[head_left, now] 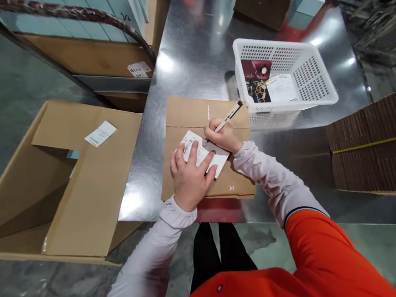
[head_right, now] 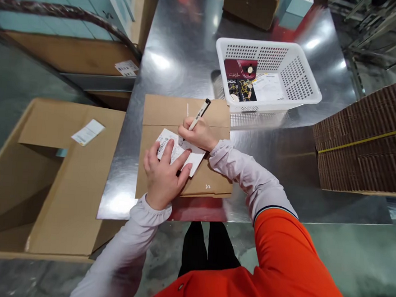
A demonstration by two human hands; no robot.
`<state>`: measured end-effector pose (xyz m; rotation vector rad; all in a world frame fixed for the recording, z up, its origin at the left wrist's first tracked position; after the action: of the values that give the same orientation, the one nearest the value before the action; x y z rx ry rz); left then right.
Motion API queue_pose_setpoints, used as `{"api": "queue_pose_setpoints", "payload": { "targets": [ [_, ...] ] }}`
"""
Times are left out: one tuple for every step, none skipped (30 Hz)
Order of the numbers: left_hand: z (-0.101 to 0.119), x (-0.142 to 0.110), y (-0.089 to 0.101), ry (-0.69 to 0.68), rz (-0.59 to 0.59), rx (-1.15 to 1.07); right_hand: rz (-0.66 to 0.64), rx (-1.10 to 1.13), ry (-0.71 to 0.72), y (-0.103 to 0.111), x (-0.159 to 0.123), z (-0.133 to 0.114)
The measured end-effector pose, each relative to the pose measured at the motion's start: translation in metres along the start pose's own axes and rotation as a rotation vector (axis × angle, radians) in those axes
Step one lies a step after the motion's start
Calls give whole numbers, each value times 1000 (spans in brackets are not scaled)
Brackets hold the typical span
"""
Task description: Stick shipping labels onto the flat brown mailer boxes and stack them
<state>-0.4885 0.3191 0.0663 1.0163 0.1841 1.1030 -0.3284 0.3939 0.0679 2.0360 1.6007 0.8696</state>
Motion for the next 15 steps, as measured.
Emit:
{"api": "queue_pose_setpoints", "payload": {
  "targets": [
    [0, 0, 0, 0, 0, 1, -1, 4, -1, 0, 0, 0],
    [0, 0, 0, -1, -1, 3, 1, 12, -1, 1, 0, 0],
    [1, 0, 0, -2, -3, 6, -3, 25, 2, 1, 0, 0],
    [1, 0, 0, -2, -4, 8, -12, 42, 7, 1, 0, 0],
    [1, 0, 1, -1, -5, 11, -19, 63, 8, 1, 1, 0],
    [1, 0, 1, 0, -5, 13, -22, 86, 3, 2, 1, -1],
    [1, 0, 1, 1, -5, 14, -19, 113, -10, 4, 1, -1],
    [1, 0, 1, 1, -4, 13, -14, 140, -29, 5, 1, -1],
    [1, 0, 1, 2, -4, 12, -4, 165, -51, 7, 1, -2],
    [1, 0, 1, 4, -4, 11, 10, 186, -69, 9, 0, -3],
    [2, 0, 1, 6, -6, 9, 20, 200, -78, 9, -1, -4],
    [2, 0, 2, 8, -8, 9, 20, 205, -75, 9, -2, -6],
    [2, 0, 2, 11, -12, 8, 10, 198, -65, 9, -3, -8],
    [2, 0, 2, 15, -14, 8, -5, 181, -51, 7, -4, -10],
    [2, 0, 2, 17, -16, 9, -28, 158, -38, 5, -6, -11]
  ]
}}
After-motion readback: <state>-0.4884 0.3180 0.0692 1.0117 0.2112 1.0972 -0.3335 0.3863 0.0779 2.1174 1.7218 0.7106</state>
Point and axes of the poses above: each hand's wrist, its own x-axis towards the middle knuckle, its own y-axis out of the back of the hand, z = x × y, the point moved 3 cm from there along x, towards the middle knuckle, and after that the axes turned 12 degrees about -x, right-handed, at the moved point
